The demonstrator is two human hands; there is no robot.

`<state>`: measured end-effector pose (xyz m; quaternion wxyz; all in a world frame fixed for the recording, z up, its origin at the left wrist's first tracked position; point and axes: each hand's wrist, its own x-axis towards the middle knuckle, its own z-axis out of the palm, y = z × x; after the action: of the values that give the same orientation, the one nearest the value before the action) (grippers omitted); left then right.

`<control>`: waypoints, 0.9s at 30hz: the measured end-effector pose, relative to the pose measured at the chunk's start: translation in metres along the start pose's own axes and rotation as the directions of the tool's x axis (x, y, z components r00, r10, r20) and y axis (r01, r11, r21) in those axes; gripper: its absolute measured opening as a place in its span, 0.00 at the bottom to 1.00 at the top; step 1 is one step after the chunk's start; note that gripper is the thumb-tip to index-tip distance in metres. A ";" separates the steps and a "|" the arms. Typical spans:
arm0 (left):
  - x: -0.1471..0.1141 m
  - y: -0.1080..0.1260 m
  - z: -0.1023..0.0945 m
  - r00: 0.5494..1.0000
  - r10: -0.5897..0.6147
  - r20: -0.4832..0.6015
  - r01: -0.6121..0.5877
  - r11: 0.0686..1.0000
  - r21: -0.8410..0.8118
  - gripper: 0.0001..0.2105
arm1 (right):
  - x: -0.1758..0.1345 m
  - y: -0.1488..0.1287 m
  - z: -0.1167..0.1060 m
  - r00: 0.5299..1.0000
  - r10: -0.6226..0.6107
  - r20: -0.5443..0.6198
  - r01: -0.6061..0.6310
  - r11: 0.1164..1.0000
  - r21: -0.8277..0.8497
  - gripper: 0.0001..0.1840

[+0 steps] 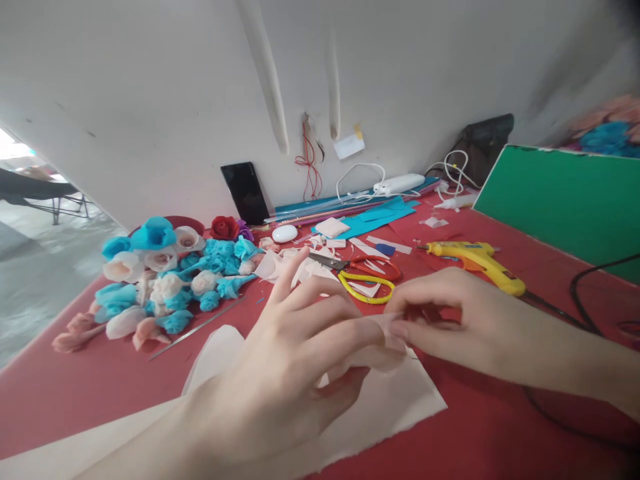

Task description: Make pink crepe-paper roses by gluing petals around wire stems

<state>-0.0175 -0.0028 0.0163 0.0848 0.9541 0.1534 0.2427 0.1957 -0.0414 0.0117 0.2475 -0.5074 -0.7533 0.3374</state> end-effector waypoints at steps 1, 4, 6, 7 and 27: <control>0.001 -0.001 0.000 1.000 0.001 -0.019 -0.001 1.000 0.013 0.18 | 0.000 -0.001 -0.001 1.000 0.001 -0.007 -0.001 1.000 0.007 0.10; 0.004 -0.004 0.004 0.994 -0.020 -0.107 0.025 0.999 0.039 0.10 | 0.000 -0.005 -0.009 0.992 -0.020 -0.124 0.016 0.999 -0.029 0.09; 0.006 -0.008 0.010 0.986 -0.046 -0.162 0.052 0.998 0.030 0.07 | -0.001 -0.005 -0.021 0.957 -0.038 -0.288 0.003 0.993 -0.119 0.10; 0.006 -0.010 0.015 0.981 -0.050 -0.189 0.056 0.998 0.026 0.06 | -0.003 -0.002 -0.028 0.923 -0.028 -0.383 -0.050 0.980 -0.192 0.11; -0.004 -0.017 0.016 0.778 0.432 -0.456 -0.155 0.835 0.527 0.11 | -0.031 0.155 -0.074 0.512 0.652 -0.559 -0.805 0.592 -0.046 0.08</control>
<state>-0.0173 0.0106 -0.0035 -0.2330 0.8447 0.0687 0.4769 0.3526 -0.0113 -0.0584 0.1804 -0.8773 -0.4179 0.1523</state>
